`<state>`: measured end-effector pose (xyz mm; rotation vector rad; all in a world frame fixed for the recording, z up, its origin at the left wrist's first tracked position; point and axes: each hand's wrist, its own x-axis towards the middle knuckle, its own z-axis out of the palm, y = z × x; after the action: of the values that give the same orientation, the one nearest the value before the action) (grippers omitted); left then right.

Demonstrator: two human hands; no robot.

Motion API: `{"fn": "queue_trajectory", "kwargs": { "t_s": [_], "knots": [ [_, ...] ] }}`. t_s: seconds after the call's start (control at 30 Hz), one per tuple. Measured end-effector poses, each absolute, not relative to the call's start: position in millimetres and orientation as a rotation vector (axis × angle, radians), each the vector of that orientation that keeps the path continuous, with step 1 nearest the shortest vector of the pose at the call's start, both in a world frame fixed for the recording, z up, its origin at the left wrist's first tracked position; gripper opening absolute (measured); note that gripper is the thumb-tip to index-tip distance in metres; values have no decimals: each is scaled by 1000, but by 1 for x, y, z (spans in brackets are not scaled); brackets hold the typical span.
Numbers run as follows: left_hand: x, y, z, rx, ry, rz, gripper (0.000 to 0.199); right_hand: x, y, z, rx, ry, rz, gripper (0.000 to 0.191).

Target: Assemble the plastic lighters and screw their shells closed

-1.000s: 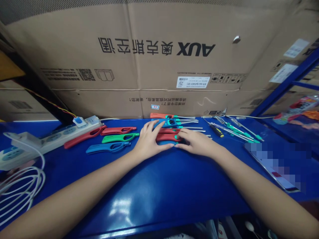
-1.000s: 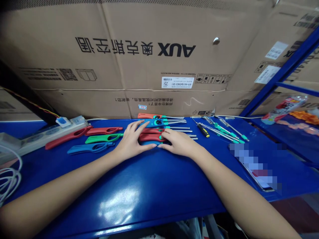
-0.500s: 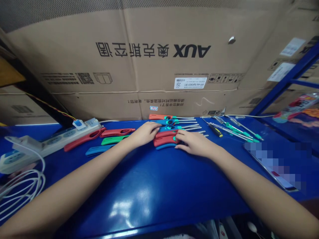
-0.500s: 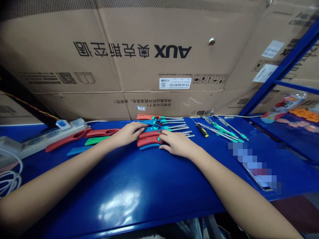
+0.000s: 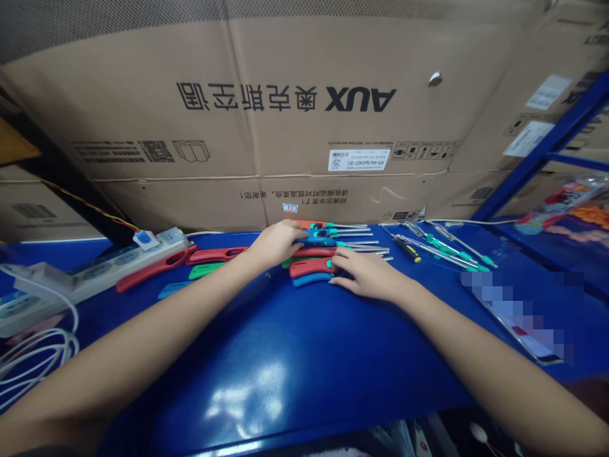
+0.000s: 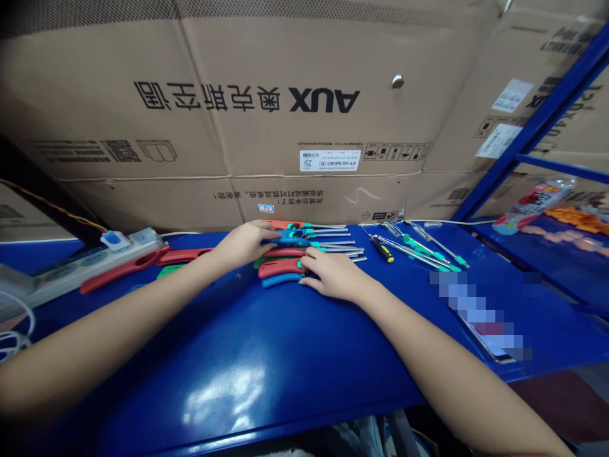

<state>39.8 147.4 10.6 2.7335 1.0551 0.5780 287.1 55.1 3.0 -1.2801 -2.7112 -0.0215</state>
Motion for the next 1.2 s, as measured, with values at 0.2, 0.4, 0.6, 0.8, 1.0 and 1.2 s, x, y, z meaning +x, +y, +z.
{"fn": "queue_trajectory", "kwargs": {
  "t_s": [0.2, 0.4, 0.6, 0.8, 1.0, 1.2],
  "knots": [
    [27, 141, -4, 2752, 903, 620, 42, 287, 55, 5, -1155, -2664, -138, 25],
    [22, 118, -14, 2648, 962, 551, 51, 285, 56, 0, -1126, -2648, -36, 50],
    [30, 91, -22, 2539, 1109, 467, 63, 283, 52, -15, -1252, -2749, 92, 68],
    [32, 88, -21, 2528, 1175, 546, 58, 286, 53, -11, -1250, -2768, 113, 68],
    [36, 118, -23, 2432, 1389, 745, 59, 286, 64, -13, -1298, -2637, 28, 93],
    [41, 137, -29, 2442, 1368, 715, 60, 283, 67, -20, -1357, -2602, 143, 78]
  ]
}}
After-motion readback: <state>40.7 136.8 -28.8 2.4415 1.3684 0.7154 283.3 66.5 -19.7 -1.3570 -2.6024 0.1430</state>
